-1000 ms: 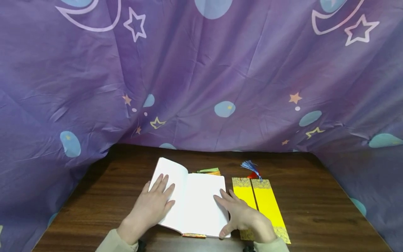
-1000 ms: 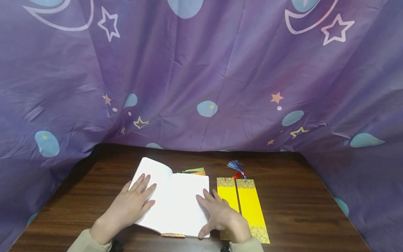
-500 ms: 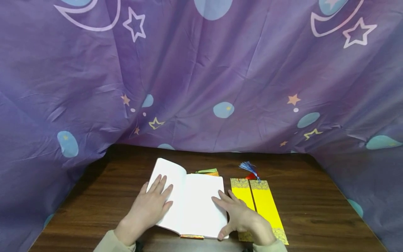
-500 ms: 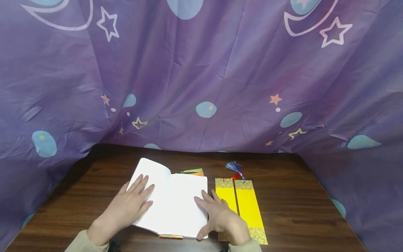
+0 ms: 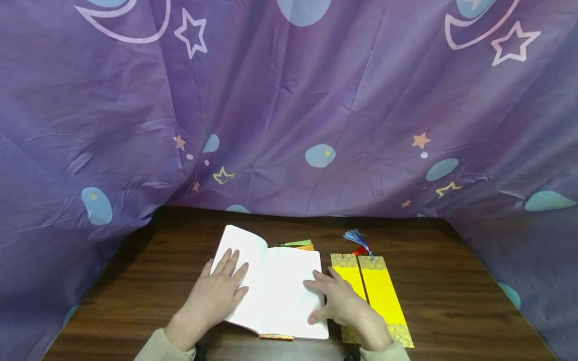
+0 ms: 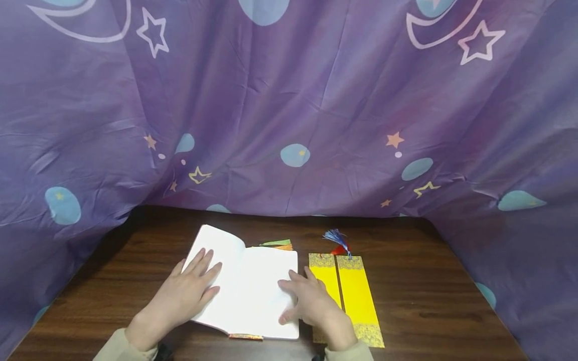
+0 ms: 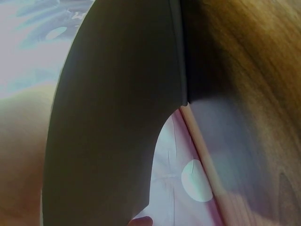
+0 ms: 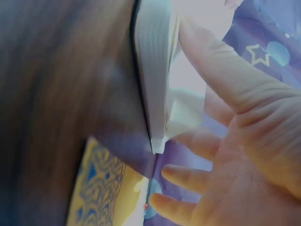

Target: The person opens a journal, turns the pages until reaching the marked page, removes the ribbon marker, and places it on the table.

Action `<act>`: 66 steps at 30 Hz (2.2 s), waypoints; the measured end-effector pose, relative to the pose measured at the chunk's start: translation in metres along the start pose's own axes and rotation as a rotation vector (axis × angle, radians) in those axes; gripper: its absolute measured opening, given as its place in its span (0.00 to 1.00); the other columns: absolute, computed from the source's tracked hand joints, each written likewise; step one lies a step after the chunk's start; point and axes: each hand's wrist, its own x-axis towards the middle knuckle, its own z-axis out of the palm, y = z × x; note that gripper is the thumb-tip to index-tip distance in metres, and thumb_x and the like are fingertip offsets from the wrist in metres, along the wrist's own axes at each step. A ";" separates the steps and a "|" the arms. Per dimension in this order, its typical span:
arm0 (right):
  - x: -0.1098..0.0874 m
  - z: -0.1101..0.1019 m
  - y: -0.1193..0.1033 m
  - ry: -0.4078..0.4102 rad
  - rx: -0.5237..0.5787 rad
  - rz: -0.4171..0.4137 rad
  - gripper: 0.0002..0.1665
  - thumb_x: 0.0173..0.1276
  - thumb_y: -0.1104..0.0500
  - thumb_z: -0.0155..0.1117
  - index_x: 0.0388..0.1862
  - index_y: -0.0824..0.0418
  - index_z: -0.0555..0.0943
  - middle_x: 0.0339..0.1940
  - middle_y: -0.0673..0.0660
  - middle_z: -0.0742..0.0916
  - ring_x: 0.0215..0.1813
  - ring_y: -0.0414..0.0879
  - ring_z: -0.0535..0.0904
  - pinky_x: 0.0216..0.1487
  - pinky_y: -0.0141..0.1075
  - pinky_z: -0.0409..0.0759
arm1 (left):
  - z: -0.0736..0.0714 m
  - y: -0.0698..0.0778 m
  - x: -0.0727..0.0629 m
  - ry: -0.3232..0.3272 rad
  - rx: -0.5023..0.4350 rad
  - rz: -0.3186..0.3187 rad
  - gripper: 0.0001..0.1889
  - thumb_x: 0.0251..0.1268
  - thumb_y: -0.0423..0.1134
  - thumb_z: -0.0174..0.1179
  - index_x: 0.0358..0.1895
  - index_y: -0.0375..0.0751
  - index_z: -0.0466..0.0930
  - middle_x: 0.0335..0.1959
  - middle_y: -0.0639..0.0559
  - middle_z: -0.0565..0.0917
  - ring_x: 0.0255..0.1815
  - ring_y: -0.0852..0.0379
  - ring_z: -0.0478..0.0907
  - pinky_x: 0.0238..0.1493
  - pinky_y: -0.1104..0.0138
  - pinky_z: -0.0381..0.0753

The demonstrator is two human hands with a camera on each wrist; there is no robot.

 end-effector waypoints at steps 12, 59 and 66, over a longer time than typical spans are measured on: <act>0.015 0.000 -0.006 0.099 0.002 -0.066 0.74 0.42 0.53 0.86 0.80 0.58 0.48 0.78 0.59 0.59 0.77 0.63 0.49 0.70 0.61 0.55 | -0.002 0.001 -0.001 0.008 -0.007 0.001 0.25 0.71 0.48 0.56 0.65 0.38 0.74 0.71 0.33 0.64 0.74 0.37 0.56 0.68 0.37 0.55; 0.004 0.056 -0.109 0.159 0.049 -0.510 0.35 0.70 0.57 0.62 0.72 0.68 0.65 0.73 0.65 0.67 0.73 0.57 0.61 0.70 0.51 0.63 | -0.014 0.030 -0.005 0.269 0.002 0.317 0.28 0.77 0.58 0.42 0.54 0.41 0.83 0.56 0.42 0.82 0.62 0.45 0.75 0.62 0.50 0.72; -0.003 0.045 -0.104 0.023 -0.097 -0.491 0.36 0.71 0.48 0.61 0.74 0.58 0.66 0.77 0.59 0.63 0.75 0.60 0.56 0.71 0.54 0.60 | -0.001 0.022 -0.003 0.019 -0.041 0.107 0.33 0.77 0.62 0.33 0.61 0.43 0.80 0.66 0.41 0.73 0.73 0.42 0.59 0.73 0.45 0.50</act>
